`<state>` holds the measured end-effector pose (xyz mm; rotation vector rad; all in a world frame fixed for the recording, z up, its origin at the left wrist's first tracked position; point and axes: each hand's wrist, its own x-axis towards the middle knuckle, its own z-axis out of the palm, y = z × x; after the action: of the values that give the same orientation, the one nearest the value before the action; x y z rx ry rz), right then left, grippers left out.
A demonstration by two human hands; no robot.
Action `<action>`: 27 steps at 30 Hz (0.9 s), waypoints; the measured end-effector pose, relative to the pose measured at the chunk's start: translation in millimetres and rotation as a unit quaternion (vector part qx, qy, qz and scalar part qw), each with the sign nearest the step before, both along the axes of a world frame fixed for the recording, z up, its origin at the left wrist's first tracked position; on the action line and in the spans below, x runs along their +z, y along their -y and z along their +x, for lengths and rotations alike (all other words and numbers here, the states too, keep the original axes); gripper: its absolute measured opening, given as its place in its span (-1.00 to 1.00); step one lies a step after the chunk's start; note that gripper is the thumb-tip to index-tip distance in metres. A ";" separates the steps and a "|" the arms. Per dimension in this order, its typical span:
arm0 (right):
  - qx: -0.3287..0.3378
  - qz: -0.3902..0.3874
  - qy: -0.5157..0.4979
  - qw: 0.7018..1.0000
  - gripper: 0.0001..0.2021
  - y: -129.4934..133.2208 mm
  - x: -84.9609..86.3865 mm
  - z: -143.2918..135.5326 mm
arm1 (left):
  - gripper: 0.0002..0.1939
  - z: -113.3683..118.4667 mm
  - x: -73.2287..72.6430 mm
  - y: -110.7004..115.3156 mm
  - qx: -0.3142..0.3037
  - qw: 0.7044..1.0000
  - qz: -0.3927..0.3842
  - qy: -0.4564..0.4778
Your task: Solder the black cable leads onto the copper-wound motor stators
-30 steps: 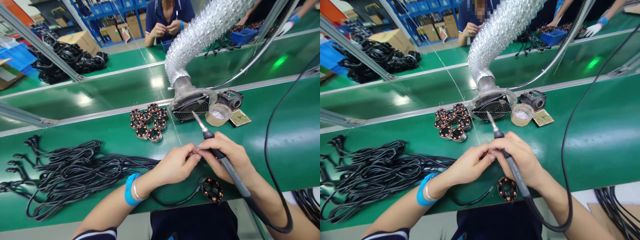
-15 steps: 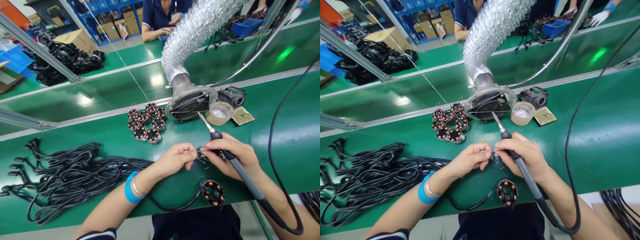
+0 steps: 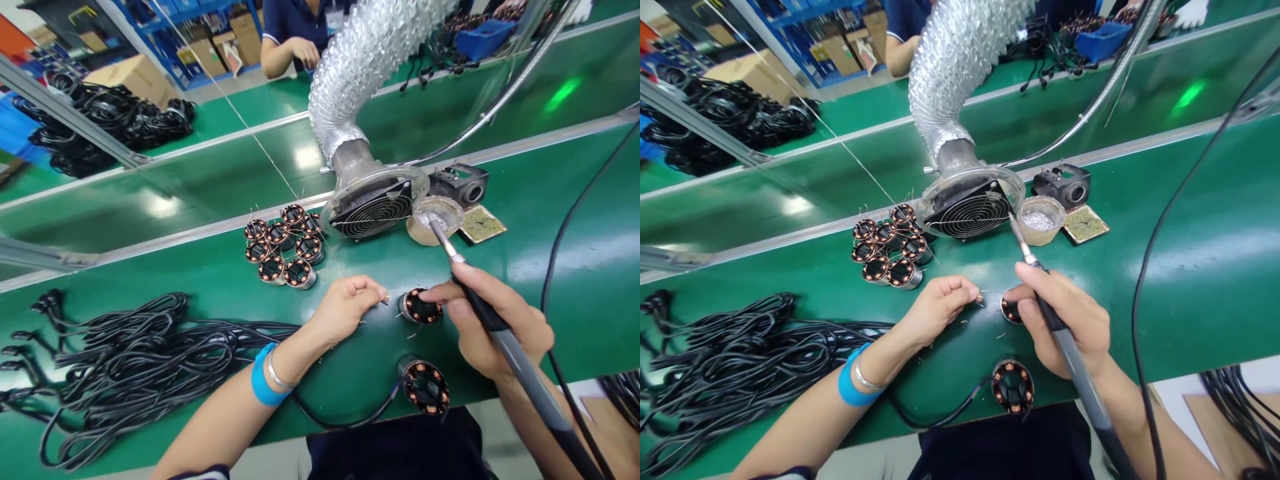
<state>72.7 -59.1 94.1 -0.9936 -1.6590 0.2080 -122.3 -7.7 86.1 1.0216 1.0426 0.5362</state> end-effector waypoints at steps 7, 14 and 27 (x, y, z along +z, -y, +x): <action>-0.007 -0.004 -0.073 0.997 -0.70 7.1 4.2 1.3 | -0.72 1.3 -2.5 -5.1 -0.002 1.000 0.021 -0.023; -0.023 -0.003 -0.098 0.995 -0.75 6.8 -2.5 0.0 | -0.74 1.9 0.1 -4.6 0.001 0.999 0.041 -0.023; -0.047 -0.028 -0.081 0.995 -0.77 5.8 0.5 -2.0 | -0.69 1.1 1.5 -3.4 -0.002 0.999 0.043 -0.030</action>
<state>70.6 -64.9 94.6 -1.0662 -1.4615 0.2653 -121.2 -4.3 87.6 1.1213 1.0770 0.5543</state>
